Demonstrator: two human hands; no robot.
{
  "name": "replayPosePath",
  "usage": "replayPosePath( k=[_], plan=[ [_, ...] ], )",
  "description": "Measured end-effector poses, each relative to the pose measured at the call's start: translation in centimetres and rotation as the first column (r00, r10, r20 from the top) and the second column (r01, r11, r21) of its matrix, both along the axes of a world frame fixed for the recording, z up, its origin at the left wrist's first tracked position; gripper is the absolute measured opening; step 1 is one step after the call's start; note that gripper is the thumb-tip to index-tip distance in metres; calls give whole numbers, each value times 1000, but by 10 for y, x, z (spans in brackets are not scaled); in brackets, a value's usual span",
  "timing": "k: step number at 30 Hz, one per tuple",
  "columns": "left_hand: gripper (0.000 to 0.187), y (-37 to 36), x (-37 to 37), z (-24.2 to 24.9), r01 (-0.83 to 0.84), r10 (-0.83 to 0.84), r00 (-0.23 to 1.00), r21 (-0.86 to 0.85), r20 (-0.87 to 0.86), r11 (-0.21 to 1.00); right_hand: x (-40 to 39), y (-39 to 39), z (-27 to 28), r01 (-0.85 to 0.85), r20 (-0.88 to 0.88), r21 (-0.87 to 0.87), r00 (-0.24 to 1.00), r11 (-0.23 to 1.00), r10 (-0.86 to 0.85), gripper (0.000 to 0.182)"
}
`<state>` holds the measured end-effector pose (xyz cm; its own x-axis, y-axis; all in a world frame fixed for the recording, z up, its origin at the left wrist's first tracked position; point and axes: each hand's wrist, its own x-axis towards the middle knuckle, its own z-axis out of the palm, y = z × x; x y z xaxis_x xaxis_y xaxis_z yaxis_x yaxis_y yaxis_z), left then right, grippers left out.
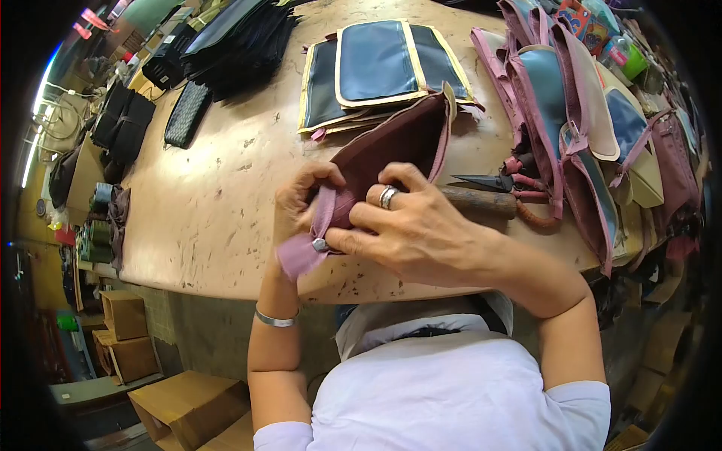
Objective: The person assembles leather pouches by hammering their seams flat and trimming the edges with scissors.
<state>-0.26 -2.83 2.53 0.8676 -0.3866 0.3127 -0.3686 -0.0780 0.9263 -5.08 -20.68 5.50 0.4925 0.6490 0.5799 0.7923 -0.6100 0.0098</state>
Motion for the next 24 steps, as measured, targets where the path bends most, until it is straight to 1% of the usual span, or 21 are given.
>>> replayPosePath(
  k=[1, 2, 3, 4, 5, 7, 9, 10, 11, 12, 13, 15, 16, 17, 18, 19, 20, 21, 23, 24],
  plan=[
    [11, 4, 2, 1, 21, -22, 1000, -45, -19, 999, 3, -1, 6, 35, 47, -26, 998, 999, -34, 29],
    [11, 9, 5, 2, 41, -45, 998, -90, -35, 995, 1, -10, 17, 119, 4, -67, 993, 991, -119, 29],
    [11, 15, 9, 3, 63, -70, 996, -138, -48, 989, 6, -22, 27, 183, 15, -109, 983, 977, -183, 20],
    [15, 25, 16, 3, 153, -178, 980, -229, -93, 961, 13, -34, 34, 241, 0, -163, 970, 957, -244, 13],
    [17, 34, 23, 6, 164, -174, 984, -174, -44, 971, 21, -42, 38, 295, -11, -218, 953, 930, -304, 6],
    [21, 43, 35, 24, 179, -176, 983, -59, 54, 982, 29, -43, 43, 281, 20, -234, 959, 931, -284, 2],
    [26, 57, 33, 62, -120, 119, 993, -126, -17, 985, 32, -35, 46, 238, 17, -232, 971, 943, -240, 4],
    [28, 54, 26, 78, -218, 218, 960, -23, 173, 976, 31, -27, 49, 200, 1, -221, 979, 955, -204, 5],
    [33, 55, 18, 96, -138, 42, 940, 264, 340, 955, 31, -19, 52, 160, -12, -211, 986, 964, -167, 5],
    [32, 38, 5, 97, -137, -36, 918, 400, 395, 906, 30, -12, 57, 130, -21, -233, 990, 964, -139, 5],
    [31, 14, -9, 94, -147, -119, 891, 525, 438, 838, 32, -8, 61, 95, -122, -225, 985, 970, -125, 5],
    [28, -4, -15, 76, -369, -164, 782, 659, 601, 655, 34, -6, 73, 28, -310, -199, 946, 979, -90, 10],
    [22, -2, -7, 67, -328, -144, 785, 601, 603, 729, 36, -9, 93, -27, -508, -303, 850, 953, -138, 20],
    [23, 3, 0, 62, -263, -161, 792, 567, 589, 781, 45, -18, 92, -80, -596, -255, 798, 964, -92, 30],
    [24, 10, 6, 59, -193, -183, 797, 528, 576, 827, 56, -29, 96, -210, -684, -138, 727, 968, 60, 34],
    [24, 15, 11, 57, -118, -206, 800, 485, 564, 867, 66, -41, 100, -326, -748, -11, 630, 945, 209, 38],
    [25, 17, 14, 53, -107, -213, 770, 450, 602, 886, 75, -51, 97, -356, -842, 165, 435, 920, 319, 45],
    [25, 20, 17, 50, -82, -213, 777, 431, 593, 899, 80, -55, 88, -334, -841, 307, 343, 891, 418, 44],
    [27, 26, 21, 46, -39, -212, 792, 394, 573, 918, 93, -58, 67, -257, -773, 569, 157, 782, 614, 43],
    [27, 28, 23, 44, -48, -186, 811, 380, 554, 924, 96, -55, 61, -303, -787, 453, 305, 838, 536, 43]
  ],
)
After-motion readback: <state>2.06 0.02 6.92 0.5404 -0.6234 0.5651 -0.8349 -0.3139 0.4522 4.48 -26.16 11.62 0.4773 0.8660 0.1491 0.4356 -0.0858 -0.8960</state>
